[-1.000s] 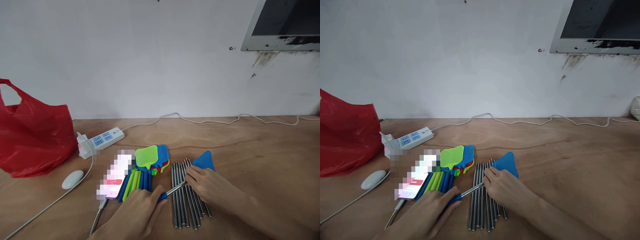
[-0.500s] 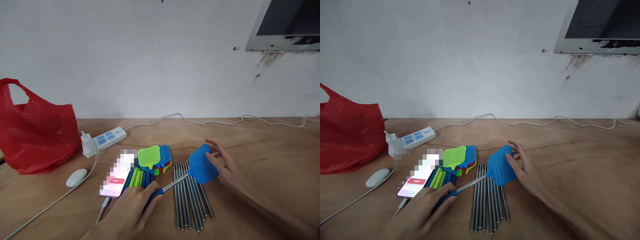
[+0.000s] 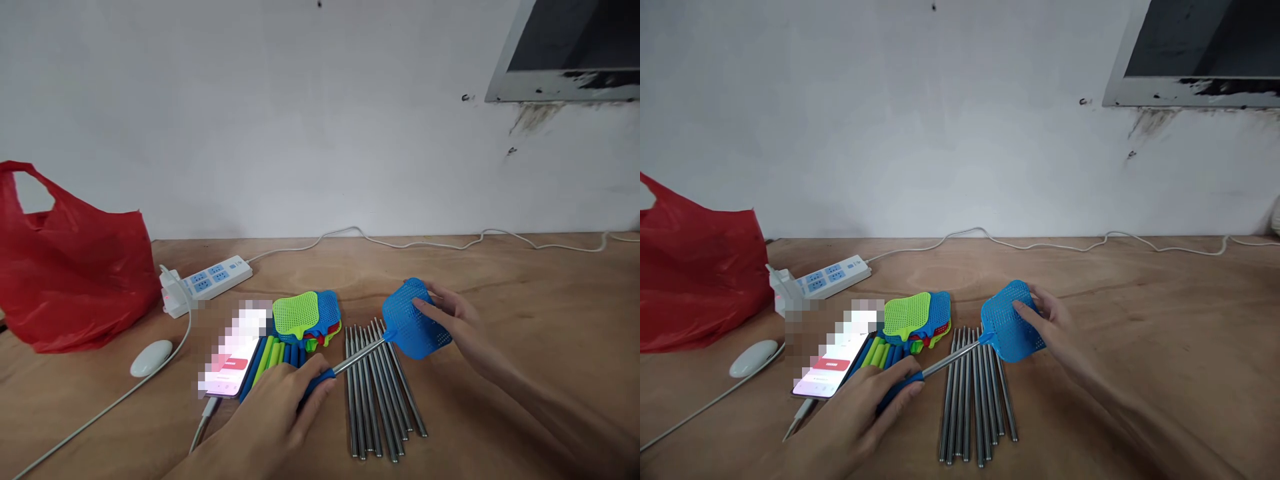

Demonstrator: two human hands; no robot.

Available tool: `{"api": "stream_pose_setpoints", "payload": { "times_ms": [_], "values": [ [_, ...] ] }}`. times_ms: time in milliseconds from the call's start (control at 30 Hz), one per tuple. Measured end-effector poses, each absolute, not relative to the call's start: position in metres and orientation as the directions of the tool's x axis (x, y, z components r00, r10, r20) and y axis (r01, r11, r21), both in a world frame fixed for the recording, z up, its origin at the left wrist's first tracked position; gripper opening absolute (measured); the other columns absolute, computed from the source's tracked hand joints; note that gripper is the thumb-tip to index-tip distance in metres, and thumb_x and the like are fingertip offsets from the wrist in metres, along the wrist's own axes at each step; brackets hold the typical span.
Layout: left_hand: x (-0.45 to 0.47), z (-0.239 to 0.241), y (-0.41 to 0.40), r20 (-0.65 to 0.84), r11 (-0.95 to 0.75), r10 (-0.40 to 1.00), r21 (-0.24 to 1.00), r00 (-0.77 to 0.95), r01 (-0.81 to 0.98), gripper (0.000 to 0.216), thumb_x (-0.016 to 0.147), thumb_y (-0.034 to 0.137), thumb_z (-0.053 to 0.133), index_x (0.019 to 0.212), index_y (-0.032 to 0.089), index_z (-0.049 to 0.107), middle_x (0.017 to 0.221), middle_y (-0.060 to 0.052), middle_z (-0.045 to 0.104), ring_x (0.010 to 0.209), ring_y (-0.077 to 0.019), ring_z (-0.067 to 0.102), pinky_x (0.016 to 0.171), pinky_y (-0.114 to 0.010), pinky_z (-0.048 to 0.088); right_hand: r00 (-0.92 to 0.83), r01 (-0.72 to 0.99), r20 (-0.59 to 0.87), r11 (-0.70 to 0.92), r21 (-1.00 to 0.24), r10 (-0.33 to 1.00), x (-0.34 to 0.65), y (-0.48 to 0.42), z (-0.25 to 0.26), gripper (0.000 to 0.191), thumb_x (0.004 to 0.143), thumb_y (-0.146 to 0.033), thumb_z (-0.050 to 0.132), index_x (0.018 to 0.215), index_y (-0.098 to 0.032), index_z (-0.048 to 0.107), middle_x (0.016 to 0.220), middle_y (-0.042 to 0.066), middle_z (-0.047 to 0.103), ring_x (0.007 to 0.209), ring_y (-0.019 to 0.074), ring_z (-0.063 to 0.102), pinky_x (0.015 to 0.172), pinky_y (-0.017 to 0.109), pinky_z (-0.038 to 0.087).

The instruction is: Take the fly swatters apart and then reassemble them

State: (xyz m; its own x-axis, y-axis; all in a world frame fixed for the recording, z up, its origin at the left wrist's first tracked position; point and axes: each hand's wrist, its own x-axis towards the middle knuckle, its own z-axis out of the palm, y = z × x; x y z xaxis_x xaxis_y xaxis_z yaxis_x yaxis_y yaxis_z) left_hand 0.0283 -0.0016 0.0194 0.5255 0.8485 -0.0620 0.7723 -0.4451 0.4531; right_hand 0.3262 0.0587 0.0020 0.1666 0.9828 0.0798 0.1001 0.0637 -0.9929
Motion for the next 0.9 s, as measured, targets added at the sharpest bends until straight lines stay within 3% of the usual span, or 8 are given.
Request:
{"api": "stream_pose_setpoints", "payload": {
  "times_ms": [167, 300, 400, 467, 633, 733, 800, 900],
  "values": [
    [0.025, 0.016, 0.004, -0.038, -0.414, 0.866, 0.504, 0.498, 0.758, 0.036, 0.106, 0.044, 0.027, 0.101, 0.024, 0.057, 0.085, -0.002, 0.065, 0.079, -0.0227, 0.063, 0.067, -0.031, 0.041, 0.112, -0.155, -0.11, -0.092, -0.984, 0.988, 0.329, 0.058, 0.003, 0.026, 0.08, -0.045, 0.069, 0.097, -0.026, 0.071, 0.097, 0.005, 0.077, 0.09, 0.027, 0.072, 0.071, 0.037, 0.06],
    [0.027, 0.013, 0.007, -0.024, -0.392, 0.88, 0.528, 0.475, 0.753, 0.038, 0.106, 0.045, 0.026, 0.1, 0.022, 0.055, 0.086, -0.003, 0.065, 0.081, -0.023, 0.062, 0.069, -0.032, 0.043, -0.031, -0.328, -0.157, -0.158, -0.931, 0.987, 0.315, 0.047, -0.005, 0.022, 0.09, -0.042, 0.057, 0.093, -0.024, 0.069, 0.102, 0.007, 0.076, 0.091, 0.0251, 0.073, 0.08, 0.041, 0.061],
    [0.034, 0.012, 0.007, -0.036, -0.383, 0.877, 0.546, 0.478, 0.745, 0.036, 0.106, 0.043, 0.025, 0.103, 0.022, 0.055, 0.086, -0.004, 0.065, 0.081, -0.0231, 0.062, 0.07, -0.033, 0.044, -0.14, -0.291, -0.151, -0.187, -0.938, 0.979, 0.292, 0.033, -0.013, 0.027, 0.084, -0.041, 0.067, 0.102, -0.021, 0.069, 0.11, 0.011, 0.075, 0.102, 0.0275, 0.071, 0.086, 0.042, 0.059],
    [0.039, 0.012, 0.006, -0.03, -0.402, 0.861, 0.575, 0.509, 0.713, 0.035, 0.107, 0.042, 0.025, 0.104, 0.023, 0.054, 0.087, -0.003, 0.065, 0.081, -0.0222, 0.062, 0.071, -0.032, 0.045, -0.142, -0.28, -0.132, -0.167, -0.945, 0.981, 0.277, 0.027, -0.015, 0.031, 0.082, -0.044, 0.071, 0.103, -0.021, 0.069, 0.111, 0.011, 0.074, 0.1, 0.026, 0.071, 0.082, 0.039, 0.059],
    [0.04, 0.017, 0.009, 0.04, -0.462, 0.816, 0.644, 0.577, 0.609, 0.033, 0.107, 0.043, 0.026, 0.105, 0.023, 0.053, 0.095, -0.003, 0.067, 0.086, -0.02, 0.063, 0.078, -0.032, 0.046, -0.049, -0.345, -0.127, -0.136, -0.928, 0.991, 0.269, 0.038, -0.006, 0.033, 0.076, -0.049, 0.078, 0.089, -0.019, 0.071, 0.088, 0.006, 0.073, 0.075, 0.0163, 0.066, 0.064, 0.026, 0.054],
    [0.036, 0.018, 0.013, 0.066, -0.447, 0.838, 0.653, 0.541, 0.612, 0.032, 0.107, 0.042, 0.026, 0.104, 0.023, 0.05, 0.093, -0.002, 0.066, 0.084, -0.0193, 0.063, 0.075, -0.031, 0.046, 0.067, -0.22, -0.081, -0.064, -0.973, 0.995, 0.285, 0.057, -0.002, 0.038, 0.076, -0.057, 0.073, 0.085, -0.021, 0.068, 0.075, 0.003, 0.067, 0.062, 0.014, 0.059, 0.05, 0.023, 0.046],
    [0.033, 0.017, 0.017, 0.063, -0.442, 0.848, 0.634, 0.526, 0.635, 0.031, 0.107, 0.041, 0.026, 0.099, 0.022, 0.05, 0.083, 0.0, 0.063, 0.076, -0.0186, 0.061, 0.068, -0.03, 0.043, 0.127, 0.098, 0.026, 0.013, -0.995, 0.992, 0.298, 0.069, -0.003, 0.042, 0.08, -0.063, 0.062, 0.082, -0.022, 0.065, 0.066, 0.0, 0.061, 0.053, 0.013, 0.054, 0.045, 0.023, 0.04],
    [0.032, 0.013, 0.02, 0.055, -0.463, 0.838, 0.598, 0.543, 0.654, 0.029, 0.106, 0.038, 0.029, 0.094, 0.022, 0.05, 0.072, 0.003, 0.055, 0.065, -0.0173, 0.056, 0.059, -0.027, 0.037, 0.099, 0.279, 0.083, 0.052, -0.959, 0.992, 0.314, 0.081, -0.012, 0.041, 0.077, -0.062, 0.063, 0.072, -0.022, 0.061, 0.049, -0.005, 0.048, 0.042, 0.0117, 0.042, 0.041, 0.025, 0.033]
  ]
}}
